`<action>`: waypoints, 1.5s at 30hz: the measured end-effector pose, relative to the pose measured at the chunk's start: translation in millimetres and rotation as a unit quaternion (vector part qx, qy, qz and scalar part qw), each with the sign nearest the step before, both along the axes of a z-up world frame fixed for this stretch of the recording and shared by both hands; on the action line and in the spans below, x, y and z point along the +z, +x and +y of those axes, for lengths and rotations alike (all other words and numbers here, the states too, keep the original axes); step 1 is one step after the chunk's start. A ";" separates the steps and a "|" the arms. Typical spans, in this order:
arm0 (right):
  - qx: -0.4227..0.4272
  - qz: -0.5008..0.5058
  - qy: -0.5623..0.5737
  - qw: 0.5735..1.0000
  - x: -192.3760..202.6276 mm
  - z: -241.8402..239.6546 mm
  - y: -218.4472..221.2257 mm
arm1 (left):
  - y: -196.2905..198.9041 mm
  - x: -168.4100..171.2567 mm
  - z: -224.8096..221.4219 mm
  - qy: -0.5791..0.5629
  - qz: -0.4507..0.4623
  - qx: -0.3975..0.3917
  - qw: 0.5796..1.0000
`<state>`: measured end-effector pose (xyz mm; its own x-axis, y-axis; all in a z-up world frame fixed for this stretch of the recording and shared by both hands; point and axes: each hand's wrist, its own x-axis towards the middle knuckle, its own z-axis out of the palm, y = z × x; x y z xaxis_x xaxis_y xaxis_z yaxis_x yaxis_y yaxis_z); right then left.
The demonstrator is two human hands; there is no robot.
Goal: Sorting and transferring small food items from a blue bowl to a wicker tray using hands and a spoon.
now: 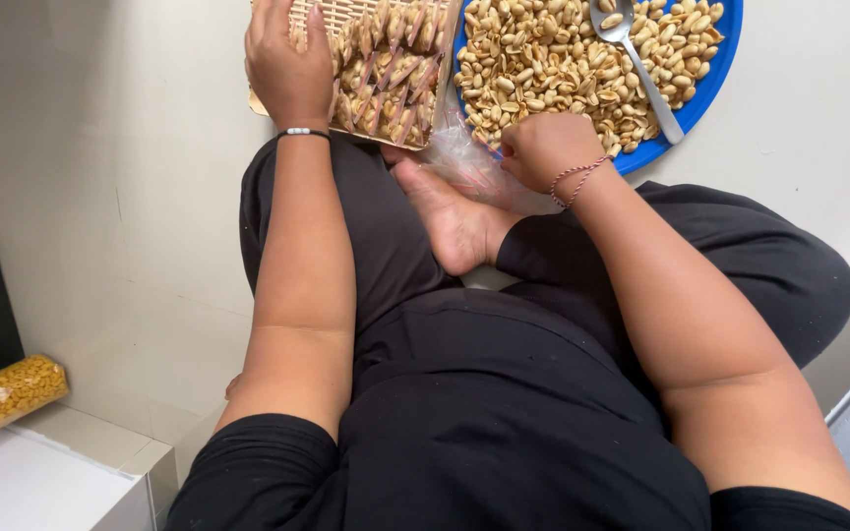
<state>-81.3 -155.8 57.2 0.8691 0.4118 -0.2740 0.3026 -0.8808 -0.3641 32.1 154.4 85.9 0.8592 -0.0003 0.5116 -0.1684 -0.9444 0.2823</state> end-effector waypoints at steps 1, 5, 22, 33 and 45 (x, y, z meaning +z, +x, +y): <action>0.000 -0.001 -0.001 1.000 -4.8 2.5 -2.3 | -1.7 2.4 -3.9 -0.001 -0.001 0.000 1.000; -0.034 0.034 0.032 0.998 -22.6 10.1 -5.5 | -5.5 10.3 -15.3 -0.009 -0.019 -0.040 0.999; -0.115 0.179 0.334 0.918 58.1 -72.3 28.9 | -57.9 3.3 -127.1 -0.397 0.477 -0.304 0.723; -0.247 0.140 0.339 0.897 18.1 -66.6 51.0 | -38.3 -31.9 -139.2 -0.466 0.381 -0.185 0.777; -0.149 -0.102 0.227 0.957 22.4 -52.3 57.1 | -41.2 -4.6 -170.0 -0.460 0.291 -0.153 0.825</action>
